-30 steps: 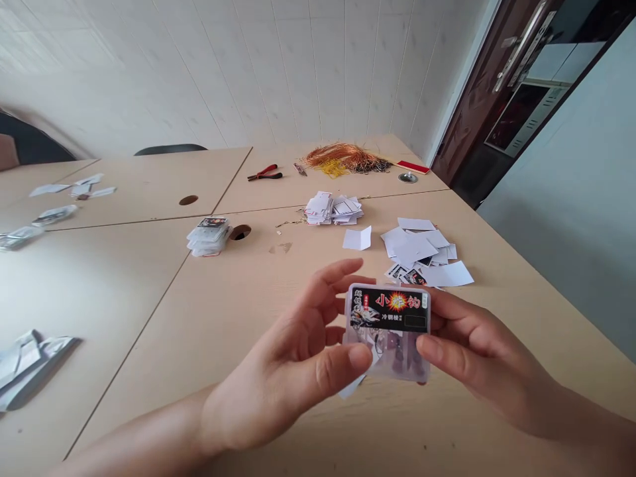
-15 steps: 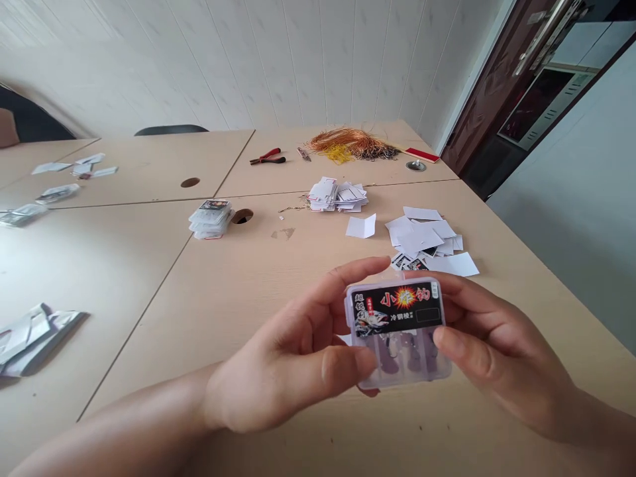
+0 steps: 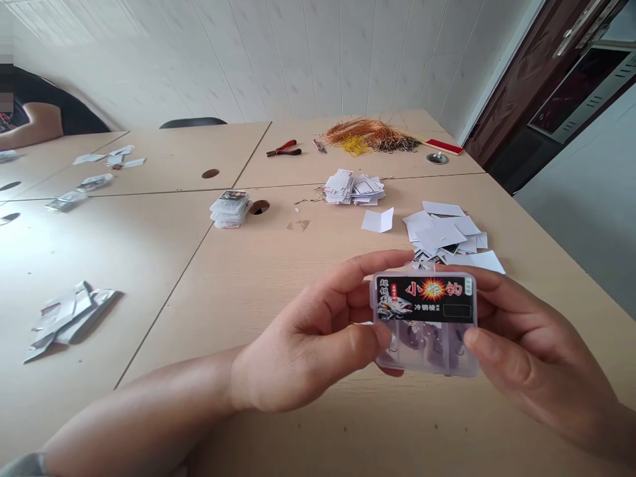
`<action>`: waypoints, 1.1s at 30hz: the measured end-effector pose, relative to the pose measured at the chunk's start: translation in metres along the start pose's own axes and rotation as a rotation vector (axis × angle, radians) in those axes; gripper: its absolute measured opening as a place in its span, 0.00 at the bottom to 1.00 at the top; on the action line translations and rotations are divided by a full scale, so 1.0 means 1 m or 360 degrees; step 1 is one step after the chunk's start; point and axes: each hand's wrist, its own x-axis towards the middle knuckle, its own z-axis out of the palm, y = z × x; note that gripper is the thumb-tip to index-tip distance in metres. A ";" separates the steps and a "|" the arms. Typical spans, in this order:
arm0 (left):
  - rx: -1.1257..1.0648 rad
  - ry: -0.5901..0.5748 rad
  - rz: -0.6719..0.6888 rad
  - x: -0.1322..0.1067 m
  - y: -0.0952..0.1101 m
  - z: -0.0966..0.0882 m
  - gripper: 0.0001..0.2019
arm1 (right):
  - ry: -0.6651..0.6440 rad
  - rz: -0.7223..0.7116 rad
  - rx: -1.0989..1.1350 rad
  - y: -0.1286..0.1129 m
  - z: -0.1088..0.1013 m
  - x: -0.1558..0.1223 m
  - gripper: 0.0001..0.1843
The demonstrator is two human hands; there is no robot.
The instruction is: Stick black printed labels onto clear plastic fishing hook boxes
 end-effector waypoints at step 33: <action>0.1173 0.0031 0.0511 -0.006 -0.010 0.001 0.25 | 0.0368 -0.0922 -0.0901 0.012 0.003 0.000 0.31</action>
